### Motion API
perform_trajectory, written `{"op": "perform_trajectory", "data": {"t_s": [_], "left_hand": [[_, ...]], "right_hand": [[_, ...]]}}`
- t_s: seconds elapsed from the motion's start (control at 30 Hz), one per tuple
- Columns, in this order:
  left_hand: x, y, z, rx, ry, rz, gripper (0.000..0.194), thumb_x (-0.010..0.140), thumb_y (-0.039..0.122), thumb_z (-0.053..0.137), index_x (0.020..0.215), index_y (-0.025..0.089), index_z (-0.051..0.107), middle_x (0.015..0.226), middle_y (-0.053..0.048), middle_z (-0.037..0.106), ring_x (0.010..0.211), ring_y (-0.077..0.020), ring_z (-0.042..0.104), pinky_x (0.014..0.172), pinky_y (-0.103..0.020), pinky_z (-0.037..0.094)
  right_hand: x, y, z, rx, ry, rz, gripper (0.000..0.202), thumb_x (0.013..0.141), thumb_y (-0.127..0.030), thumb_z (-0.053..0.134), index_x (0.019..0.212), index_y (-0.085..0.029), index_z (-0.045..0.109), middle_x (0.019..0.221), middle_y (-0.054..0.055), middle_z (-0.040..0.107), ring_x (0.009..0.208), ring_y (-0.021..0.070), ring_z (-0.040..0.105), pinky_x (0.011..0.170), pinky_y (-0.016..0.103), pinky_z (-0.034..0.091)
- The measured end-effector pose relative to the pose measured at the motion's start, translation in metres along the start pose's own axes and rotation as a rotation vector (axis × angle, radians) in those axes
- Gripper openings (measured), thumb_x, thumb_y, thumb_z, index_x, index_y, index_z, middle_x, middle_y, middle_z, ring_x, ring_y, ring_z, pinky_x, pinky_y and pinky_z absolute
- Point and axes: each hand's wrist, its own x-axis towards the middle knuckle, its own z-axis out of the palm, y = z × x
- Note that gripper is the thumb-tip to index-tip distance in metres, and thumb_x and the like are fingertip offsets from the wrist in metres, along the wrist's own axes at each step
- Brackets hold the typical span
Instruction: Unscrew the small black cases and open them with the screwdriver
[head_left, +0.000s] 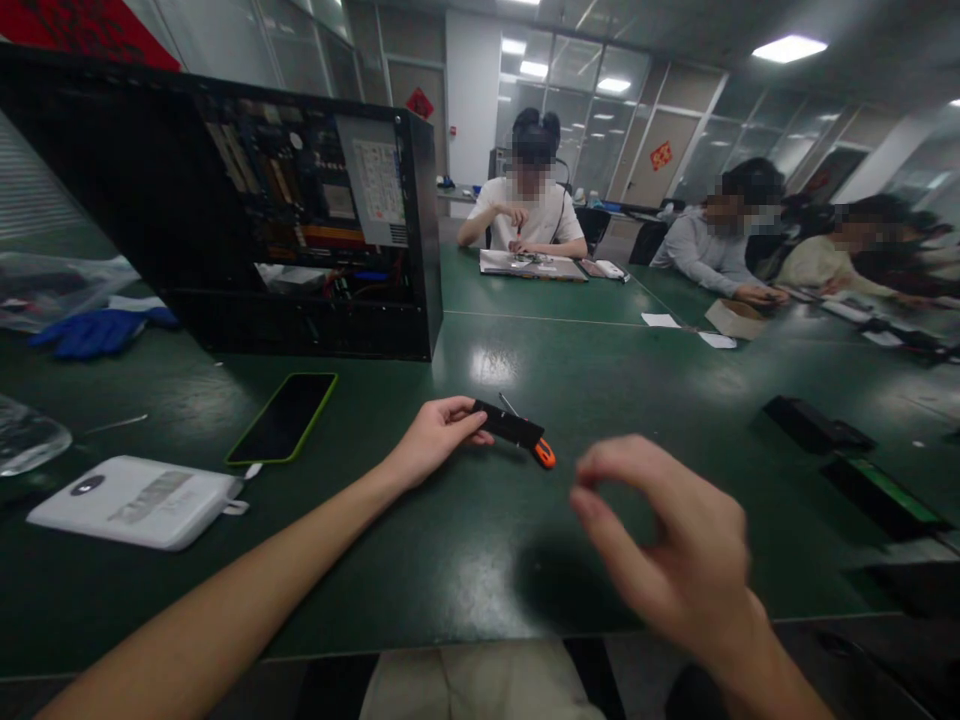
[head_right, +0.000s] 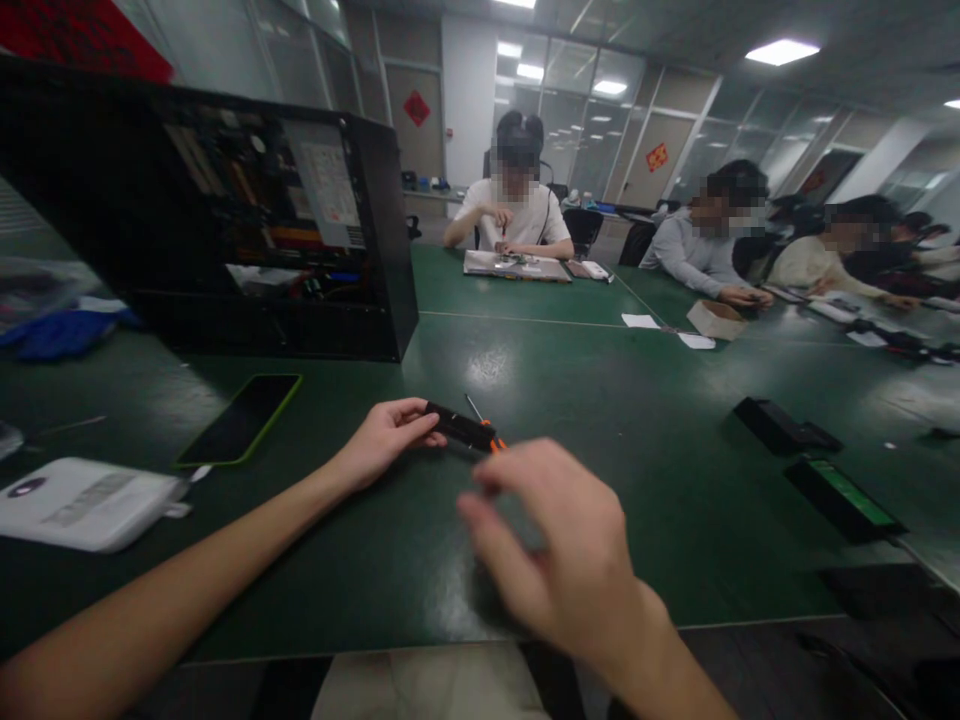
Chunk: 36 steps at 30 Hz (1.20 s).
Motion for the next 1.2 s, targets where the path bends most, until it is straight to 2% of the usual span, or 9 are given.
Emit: {"op": "perform_trajectory", "data": {"t_s": [0.07,0.17,0.4,0.47,0.63,0.8,0.97,1.07,1.2], "left_hand": [[-0.002,0.001,0.002,0.018,-0.058,0.014,0.031,0.085,0.039,0.081,0.099,0.011,0.077,0.091,-0.007,0.079,0.076,-0.0159,0.075,0.074,-0.024,0.06],[-0.007,0.005,0.005,0.054,-0.136,0.028,0.027,0.089,0.036,0.078,0.1,0.011,0.078,0.088,-0.007,0.079,0.078,-0.0164,0.075,0.078,-0.026,0.06],[-0.012,0.01,0.008,0.158,-0.203,0.159,0.019,0.09,0.031,0.075,0.096,0.014,0.081,0.099,-0.007,0.077,0.089,-0.019,0.074,0.086,-0.028,0.059],[-0.012,0.007,0.009,0.189,-0.173,0.152,0.021,0.088,0.031,0.077,0.1,0.014,0.08,0.103,-0.008,0.077,0.092,-0.0204,0.075,0.088,-0.03,0.059],[-0.009,0.002,0.007,0.258,-0.07,0.03,0.038,0.089,0.039,0.074,0.116,0.013,0.074,0.091,-0.009,0.079,0.085,-0.0218,0.076,0.085,-0.033,0.058],[-0.008,0.003,0.006,0.314,-0.05,0.059,0.036,0.092,0.043,0.068,0.11,0.012,0.075,0.086,-0.009,0.078,0.081,-0.0215,0.074,0.079,-0.032,0.057],[-0.009,-0.001,0.011,0.343,-0.074,0.077,0.037,0.096,0.045,0.061,0.108,0.012,0.075,0.081,-0.007,0.076,0.075,-0.0198,0.072,0.076,-0.031,0.056],[-0.012,-0.002,0.014,0.375,-0.091,0.08,0.036,0.096,0.044,0.062,0.108,0.013,0.075,0.082,-0.007,0.076,0.076,-0.0198,0.073,0.076,-0.031,0.056],[-0.015,0.001,0.016,0.404,-0.091,0.101,0.034,0.097,0.044,0.061,0.107,0.014,0.075,0.084,-0.007,0.077,0.077,-0.02,0.074,0.077,-0.032,0.057]], "right_hand": [[0.006,0.043,0.026,0.043,-0.055,0.124,0.03,0.103,-0.032,0.057,0.129,-0.022,0.068,0.127,0.009,0.074,0.119,0.0225,0.069,0.104,0.041,0.056],[0.01,0.08,0.057,0.274,-0.254,0.351,0.048,0.106,-0.044,0.05,0.146,-0.02,0.061,0.146,0.011,0.065,0.135,0.0251,0.061,0.117,0.047,0.046],[-0.001,0.081,0.084,0.536,-0.478,0.441,0.048,0.107,-0.047,0.047,0.145,-0.023,0.064,0.117,0.008,0.078,0.097,0.0216,0.073,0.097,0.042,0.056],[-0.006,0.082,0.077,0.499,-0.456,0.41,0.045,0.107,-0.045,0.048,0.143,-0.024,0.066,0.12,0.007,0.076,0.108,0.0216,0.07,0.103,0.04,0.052],[-0.038,0.126,0.019,0.242,-0.364,0.458,0.046,0.106,-0.049,0.048,0.144,-0.028,0.064,0.144,0.007,0.065,0.132,0.0234,0.059,0.114,0.041,0.044],[-0.11,0.223,-0.088,-0.406,-0.059,0.551,0.054,0.097,-0.056,0.05,0.135,-0.023,0.07,0.135,0.011,0.069,0.124,0.0308,0.066,0.107,0.045,0.05],[-0.194,0.302,-0.192,-0.977,-0.028,0.734,0.071,0.093,-0.062,0.035,0.13,-0.015,0.073,0.131,0.018,0.071,0.11,0.0395,0.07,0.091,0.05,0.056],[-0.219,0.324,-0.221,-1.024,-0.021,0.793,0.073,0.091,-0.062,0.033,0.128,-0.014,0.074,0.129,0.019,0.072,0.11,0.0401,0.07,0.088,0.049,0.056],[-0.215,0.332,-0.229,-1.033,-0.015,0.794,0.07,0.093,-0.062,0.035,0.13,-0.016,0.073,0.132,0.018,0.071,0.116,0.0389,0.067,0.093,0.048,0.053]]}}
